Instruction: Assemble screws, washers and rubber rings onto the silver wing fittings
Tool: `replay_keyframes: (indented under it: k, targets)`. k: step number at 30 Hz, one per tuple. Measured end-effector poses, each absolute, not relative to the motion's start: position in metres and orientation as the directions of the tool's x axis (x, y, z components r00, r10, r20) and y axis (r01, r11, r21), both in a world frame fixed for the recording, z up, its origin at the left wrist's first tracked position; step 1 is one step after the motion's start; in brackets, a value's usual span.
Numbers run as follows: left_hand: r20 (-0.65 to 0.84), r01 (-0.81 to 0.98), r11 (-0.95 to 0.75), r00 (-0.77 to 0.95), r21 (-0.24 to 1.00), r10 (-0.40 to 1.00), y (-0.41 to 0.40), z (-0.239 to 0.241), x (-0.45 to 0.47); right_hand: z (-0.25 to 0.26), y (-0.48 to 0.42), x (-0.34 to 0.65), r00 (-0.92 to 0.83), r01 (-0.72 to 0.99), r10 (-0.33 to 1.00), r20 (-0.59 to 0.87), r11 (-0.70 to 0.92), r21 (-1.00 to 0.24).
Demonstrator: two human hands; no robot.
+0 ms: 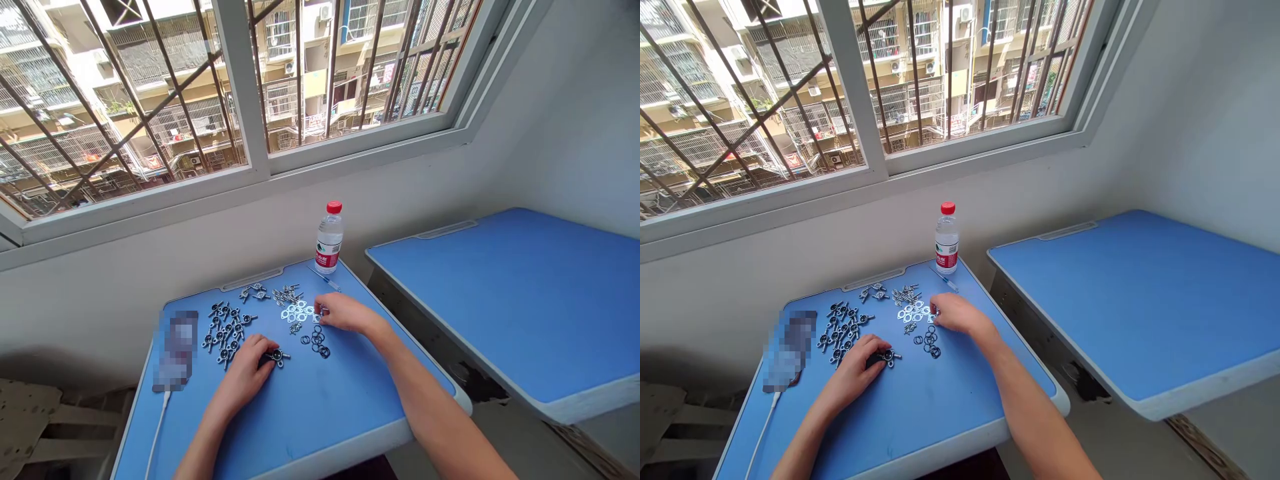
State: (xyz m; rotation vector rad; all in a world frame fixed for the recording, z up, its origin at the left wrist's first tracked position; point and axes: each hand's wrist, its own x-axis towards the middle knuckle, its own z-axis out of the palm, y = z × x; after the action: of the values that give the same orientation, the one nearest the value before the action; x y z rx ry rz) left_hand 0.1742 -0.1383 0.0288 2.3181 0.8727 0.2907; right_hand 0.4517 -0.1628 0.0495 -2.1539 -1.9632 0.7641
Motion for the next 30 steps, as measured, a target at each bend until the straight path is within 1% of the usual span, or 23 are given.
replay_keyframes:
  k: [14,30]
  targets:
    - [-0.016,0.522,-0.596,0.76,0.611,0.65,-0.1388,0.0291,0.1734,0.0516,-0.1627,0.4503,0.049,0.907,0.957,-0.285,-0.162,-0.388]
    - [-0.009,0.52,-0.599,0.759,0.609,0.651,-0.1397,0.031,0.1738,0.0462,-0.1619,0.453,0.017,0.899,0.969,-0.248,-0.123,-0.42]
